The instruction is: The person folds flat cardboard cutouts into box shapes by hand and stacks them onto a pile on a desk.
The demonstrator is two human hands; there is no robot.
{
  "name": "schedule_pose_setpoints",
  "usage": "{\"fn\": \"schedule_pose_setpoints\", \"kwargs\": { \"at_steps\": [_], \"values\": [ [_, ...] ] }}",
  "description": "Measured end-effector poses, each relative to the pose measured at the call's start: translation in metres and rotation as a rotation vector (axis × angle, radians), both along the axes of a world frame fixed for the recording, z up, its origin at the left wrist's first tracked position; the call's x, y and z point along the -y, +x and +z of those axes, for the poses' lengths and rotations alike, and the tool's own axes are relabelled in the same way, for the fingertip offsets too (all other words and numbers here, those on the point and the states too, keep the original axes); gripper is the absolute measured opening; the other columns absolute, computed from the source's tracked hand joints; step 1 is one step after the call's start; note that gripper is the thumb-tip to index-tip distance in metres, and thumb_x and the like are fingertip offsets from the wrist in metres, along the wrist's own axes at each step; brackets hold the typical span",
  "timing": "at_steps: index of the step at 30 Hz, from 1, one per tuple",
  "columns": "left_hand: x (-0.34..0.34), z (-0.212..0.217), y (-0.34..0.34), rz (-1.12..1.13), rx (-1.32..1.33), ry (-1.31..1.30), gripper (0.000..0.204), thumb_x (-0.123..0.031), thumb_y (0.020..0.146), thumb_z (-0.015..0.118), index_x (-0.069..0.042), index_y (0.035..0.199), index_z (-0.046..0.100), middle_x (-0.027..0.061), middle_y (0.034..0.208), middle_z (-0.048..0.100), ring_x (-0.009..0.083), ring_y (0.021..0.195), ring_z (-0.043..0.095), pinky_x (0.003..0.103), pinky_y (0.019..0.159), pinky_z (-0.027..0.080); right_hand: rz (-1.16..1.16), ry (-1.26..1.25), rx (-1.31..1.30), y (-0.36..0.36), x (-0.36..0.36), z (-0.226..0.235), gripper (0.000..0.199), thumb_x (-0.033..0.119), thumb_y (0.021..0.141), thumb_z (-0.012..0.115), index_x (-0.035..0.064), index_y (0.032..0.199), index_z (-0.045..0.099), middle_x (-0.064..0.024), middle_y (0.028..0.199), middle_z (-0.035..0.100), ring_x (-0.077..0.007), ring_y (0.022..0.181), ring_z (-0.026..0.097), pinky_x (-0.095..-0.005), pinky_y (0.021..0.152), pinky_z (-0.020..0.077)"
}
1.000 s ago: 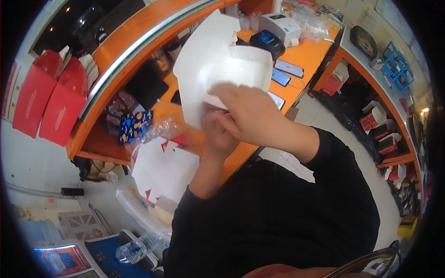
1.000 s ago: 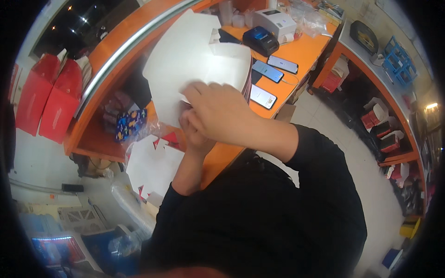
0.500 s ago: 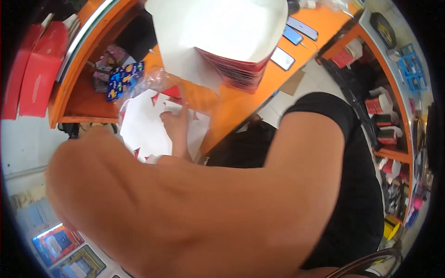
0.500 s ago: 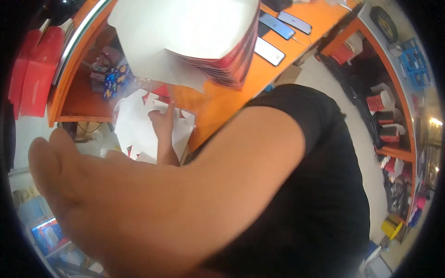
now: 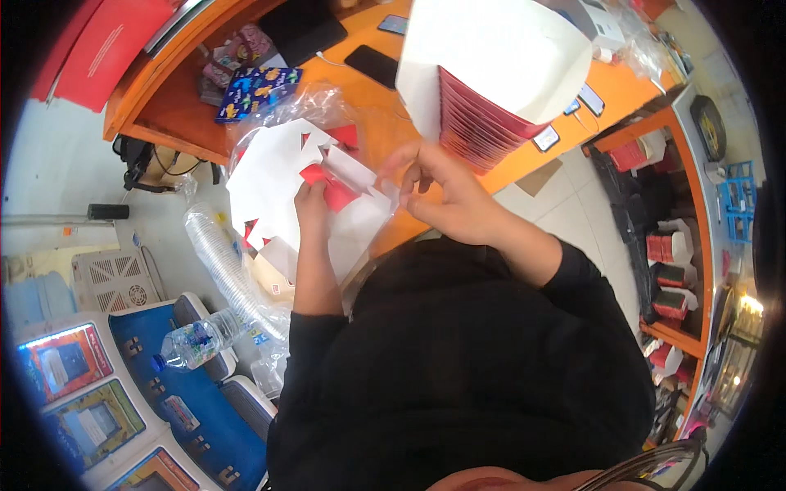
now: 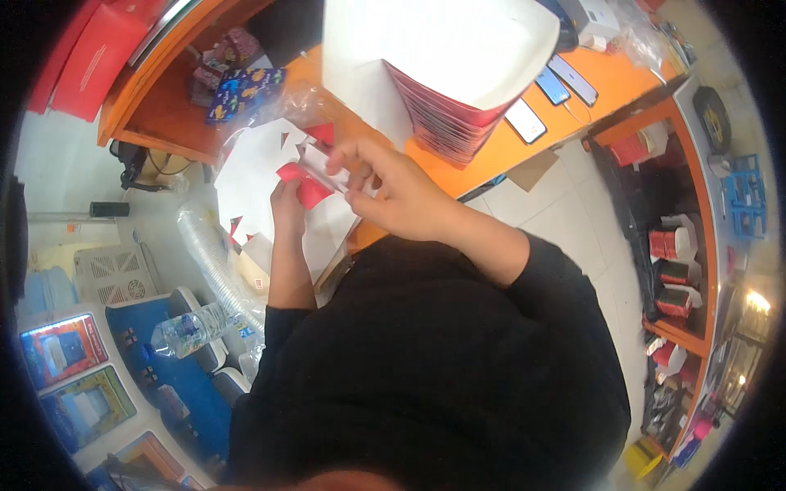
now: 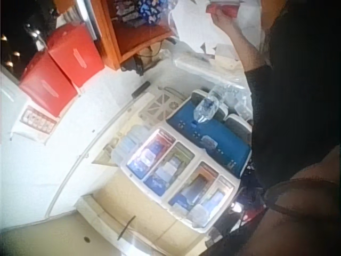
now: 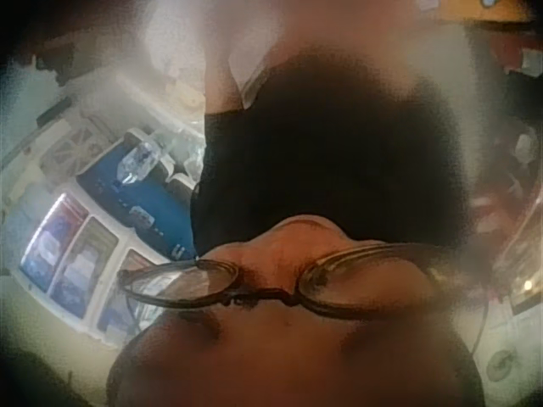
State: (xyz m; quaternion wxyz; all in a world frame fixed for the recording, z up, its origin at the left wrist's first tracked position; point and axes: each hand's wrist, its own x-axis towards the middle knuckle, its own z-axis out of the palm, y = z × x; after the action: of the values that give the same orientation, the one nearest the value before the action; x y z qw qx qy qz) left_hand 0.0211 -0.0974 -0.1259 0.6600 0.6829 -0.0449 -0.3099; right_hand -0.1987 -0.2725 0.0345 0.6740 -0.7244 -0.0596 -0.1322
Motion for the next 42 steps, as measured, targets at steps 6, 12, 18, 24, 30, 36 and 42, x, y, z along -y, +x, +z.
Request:
{"fn": "schedule_pose_setpoints", "kwargs": {
  "at_steps": [6, 12, 18, 24, 30, 36, 42],
  "values": [
    [-0.019, 0.088, -0.034, 0.176, 0.02, -0.432, 0.02, -0.012, 0.099, 0.05, -0.001, 0.114, 0.058, 0.0079, 0.105, 0.065, 0.0168, 0.094, 0.066, 0.031, 0.084, 0.055, -0.158, -0.605, 0.149, 0.028, -0.03, -0.064, 0.071, 0.023, 0.085, 0.074, 0.0066, 0.147, 0.043, -0.0182, 0.146, 0.049, -0.0347, 0.133, 0.049, -0.0464, 0.111, 0.0369],
    [-0.039, 0.135, -0.069, 0.187, 0.228, -0.385, 0.026, -0.016, 0.105, 0.045, -0.001, 0.123, 0.056, 0.0067, 0.107, 0.065, 0.012, 0.093, 0.063, 0.029, 0.079, 0.054, -0.197, -0.733, 0.498, 0.053, -0.045, -0.045, 0.057, 0.019, 0.085, 0.071, 0.0091, 0.139, 0.055, -0.0151, 0.143, 0.054, -0.0365, 0.129, 0.051, -0.0465, 0.106, 0.0415],
    [-0.054, 0.136, -0.093, -0.004, 0.27, -0.355, 0.031, -0.023, 0.107, 0.044, 0.001, 0.123, 0.056, 0.0104, 0.108, 0.067, 0.0151, 0.091, 0.067, 0.03, 0.077, 0.058, -0.361, -0.822, 0.407, 0.059, -0.071, -0.024, 0.058, 0.013, 0.084, 0.07, 0.0107, 0.14, 0.055, -0.0131, 0.143, 0.052, -0.0361, 0.122, 0.053, -0.0457, 0.101, 0.0443],
    [-0.061, 0.135, -0.08, 0.068, 0.078, -0.377, 0.031, -0.024, 0.107, 0.046, 0.0, 0.124, 0.055, 0.0138, 0.113, 0.066, 0.0217, 0.095, 0.071, 0.038, 0.079, 0.063, -0.31, -0.825, 0.362, 0.055, -0.08, -0.021, 0.059, 0.012, 0.085, 0.068, 0.0064, 0.141, 0.053, -0.0128, 0.147, 0.048, -0.0355, 0.117, 0.051, -0.0432, 0.1, 0.0423],
    [-0.066, 0.137, -0.091, 0.002, 0.083, -0.362, 0.032, -0.026, 0.106, 0.047, -0.001, 0.124, 0.056, 0.013, 0.108, 0.068, 0.0207, 0.091, 0.071, 0.034, 0.073, 0.063, -0.415, -0.854, 0.309, 0.054, -0.094, -0.023, 0.056, 0.014, 0.088, 0.065, 0.0042, 0.141, 0.052, -0.0128, 0.148, 0.047, -0.0332, 0.11, 0.049, -0.0412, 0.097, 0.0412],
    [-0.064, 0.139, -0.101, -0.068, 0.406, -0.426, 0.035, -0.021, 0.106, 0.048, 0.004, 0.13, 0.053, 0.012, 0.115, 0.066, 0.022, 0.096, 0.069, 0.034, 0.083, 0.056, -0.38, -0.749, 0.324, 0.057, -0.097, -0.047, 0.057, 0.014, 0.096, 0.055, 0.0033, 0.15, 0.04, -0.0204, 0.149, 0.041, -0.0312, 0.105, 0.055, -0.0391, 0.093, 0.0454],
    [-0.09, 0.106, -0.069, -0.29, 0.833, 0.209, 0.027, -0.023, 0.103, 0.052, -0.002, 0.116, 0.064, 0.0148, 0.084, 0.07, 0.0281, 0.074, 0.07, 0.036, 0.067, 0.052, -0.408, -0.016, 0.072, 0.057, -0.081, -0.078, 0.057, 0.007, 0.103, 0.043, 0.0043, 0.156, 0.025, -0.0216, 0.129, 0.049, -0.0217, 0.085, 0.062, -0.0337, 0.081, 0.0549]
  ]
}}
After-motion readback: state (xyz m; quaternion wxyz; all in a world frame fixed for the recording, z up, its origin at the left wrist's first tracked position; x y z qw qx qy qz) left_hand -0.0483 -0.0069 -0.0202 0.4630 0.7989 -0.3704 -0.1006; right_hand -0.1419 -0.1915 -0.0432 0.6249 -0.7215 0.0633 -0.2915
